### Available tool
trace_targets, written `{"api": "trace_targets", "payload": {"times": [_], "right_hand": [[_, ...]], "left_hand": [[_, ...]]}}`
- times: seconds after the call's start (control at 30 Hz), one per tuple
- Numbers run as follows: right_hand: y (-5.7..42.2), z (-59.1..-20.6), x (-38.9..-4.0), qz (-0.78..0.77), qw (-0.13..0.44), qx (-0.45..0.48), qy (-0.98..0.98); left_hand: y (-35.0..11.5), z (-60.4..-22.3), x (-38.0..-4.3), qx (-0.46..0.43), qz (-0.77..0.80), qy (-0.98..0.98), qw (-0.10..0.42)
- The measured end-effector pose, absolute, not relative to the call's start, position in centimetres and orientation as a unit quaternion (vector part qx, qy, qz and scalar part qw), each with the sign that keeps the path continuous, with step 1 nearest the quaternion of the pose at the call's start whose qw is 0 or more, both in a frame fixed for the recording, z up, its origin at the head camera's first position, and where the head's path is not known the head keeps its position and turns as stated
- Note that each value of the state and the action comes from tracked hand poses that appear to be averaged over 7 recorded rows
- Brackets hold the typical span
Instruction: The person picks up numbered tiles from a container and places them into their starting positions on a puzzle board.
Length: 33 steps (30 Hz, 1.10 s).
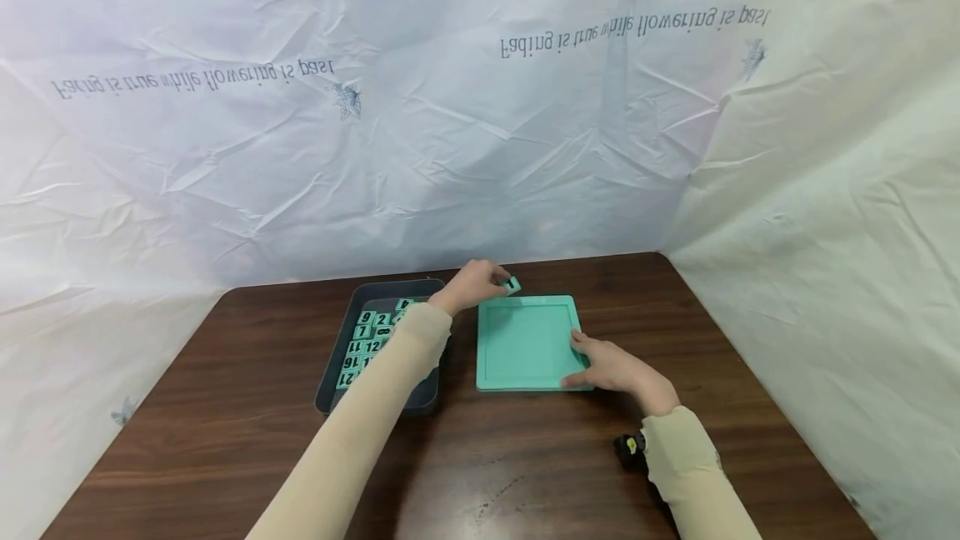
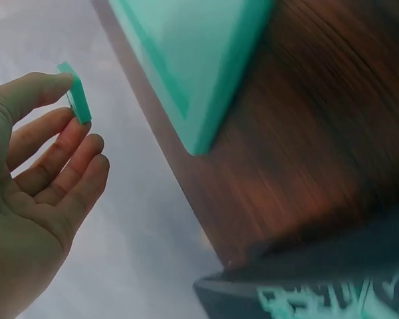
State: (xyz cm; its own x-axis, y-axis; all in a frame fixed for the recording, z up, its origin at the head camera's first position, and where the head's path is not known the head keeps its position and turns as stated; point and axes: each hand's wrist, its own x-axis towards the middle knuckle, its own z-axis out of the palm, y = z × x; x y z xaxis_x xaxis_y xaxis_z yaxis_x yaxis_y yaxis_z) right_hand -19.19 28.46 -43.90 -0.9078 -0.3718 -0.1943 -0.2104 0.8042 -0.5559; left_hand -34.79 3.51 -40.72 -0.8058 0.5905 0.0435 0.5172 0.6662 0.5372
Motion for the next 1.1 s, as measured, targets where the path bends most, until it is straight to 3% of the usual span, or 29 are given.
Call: {"api": "trace_targets", "payload": {"times": [0.3, 1.1], "right_hand": [[28.3, -43.9, -19.3, -0.273, 0.148, -0.156, 0.938], [28.5, -44.1, -19.2, -0.280, 0.144, -0.156, 0.936]], "left_hand": [[4.6, -42.1, -34.4, 0.272, 0.297, 0.912, 0.072], [1.1, -45.0, -35.4, 0.341, 0.212, 0.913, 0.074]]}}
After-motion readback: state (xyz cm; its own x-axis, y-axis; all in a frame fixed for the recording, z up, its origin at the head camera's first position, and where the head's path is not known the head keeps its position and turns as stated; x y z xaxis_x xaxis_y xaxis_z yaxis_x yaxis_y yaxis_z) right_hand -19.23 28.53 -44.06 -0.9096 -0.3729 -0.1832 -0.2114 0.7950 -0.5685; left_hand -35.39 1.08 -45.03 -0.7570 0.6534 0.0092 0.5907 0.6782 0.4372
